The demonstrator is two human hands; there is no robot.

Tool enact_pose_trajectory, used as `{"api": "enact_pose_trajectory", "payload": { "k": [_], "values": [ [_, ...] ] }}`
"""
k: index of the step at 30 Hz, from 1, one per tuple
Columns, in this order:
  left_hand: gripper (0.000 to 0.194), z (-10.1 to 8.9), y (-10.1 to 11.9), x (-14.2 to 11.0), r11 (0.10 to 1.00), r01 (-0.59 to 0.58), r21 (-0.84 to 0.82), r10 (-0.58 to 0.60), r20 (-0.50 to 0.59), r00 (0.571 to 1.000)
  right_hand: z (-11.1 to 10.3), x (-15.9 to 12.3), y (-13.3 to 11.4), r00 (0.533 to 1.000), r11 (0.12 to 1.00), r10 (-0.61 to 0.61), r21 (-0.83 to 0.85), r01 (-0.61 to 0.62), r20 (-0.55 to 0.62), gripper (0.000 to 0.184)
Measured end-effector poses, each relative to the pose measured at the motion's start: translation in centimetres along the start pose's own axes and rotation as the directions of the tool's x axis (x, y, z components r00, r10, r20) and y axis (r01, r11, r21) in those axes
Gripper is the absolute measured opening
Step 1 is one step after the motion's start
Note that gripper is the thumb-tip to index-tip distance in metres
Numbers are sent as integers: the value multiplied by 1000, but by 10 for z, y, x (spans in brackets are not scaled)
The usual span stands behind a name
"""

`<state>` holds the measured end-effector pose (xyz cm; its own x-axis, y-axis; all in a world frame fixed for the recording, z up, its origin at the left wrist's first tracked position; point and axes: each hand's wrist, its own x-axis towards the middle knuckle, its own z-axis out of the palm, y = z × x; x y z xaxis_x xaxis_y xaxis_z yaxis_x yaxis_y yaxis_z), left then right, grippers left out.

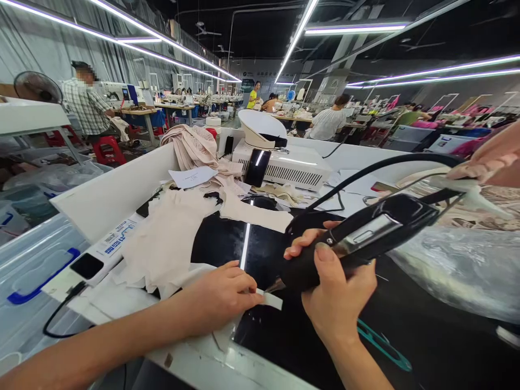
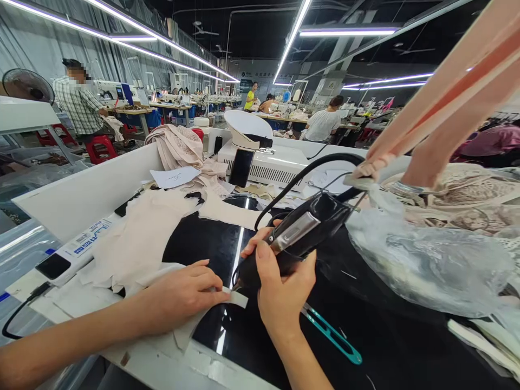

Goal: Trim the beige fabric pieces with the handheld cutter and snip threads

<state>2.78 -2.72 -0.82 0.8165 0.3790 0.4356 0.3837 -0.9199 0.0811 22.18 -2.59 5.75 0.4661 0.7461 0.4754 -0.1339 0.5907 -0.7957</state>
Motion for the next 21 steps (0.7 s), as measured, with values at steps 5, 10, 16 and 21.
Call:
{"api": "enact_pose_trajectory", "payload": {
  "k": [5, 10, 16, 21],
  "values": [
    [30, 0, 0, -2, 1000, 19, -9, -18, 31, 999, -2, 0, -2, 1000, 999, 12, -41, -12, -3, 41],
    [30, 1, -1, -2, 999, 24, -31, -22, 46, 999, -4, 5, -9, 998, 999, -36, -27, 35, -48, 38],
    [30, 3, -1, -4, 999, 26, -36, -25, 30, 999, -6, 5, -10, 997, 999, -50, -3, 50, -58, 38],
    [30, 1, -1, -5, 999, 31, -39, -29, 43, 999, -7, 2, -7, 998, 998, -54, -26, 53, -34, 36]
  ]
}}
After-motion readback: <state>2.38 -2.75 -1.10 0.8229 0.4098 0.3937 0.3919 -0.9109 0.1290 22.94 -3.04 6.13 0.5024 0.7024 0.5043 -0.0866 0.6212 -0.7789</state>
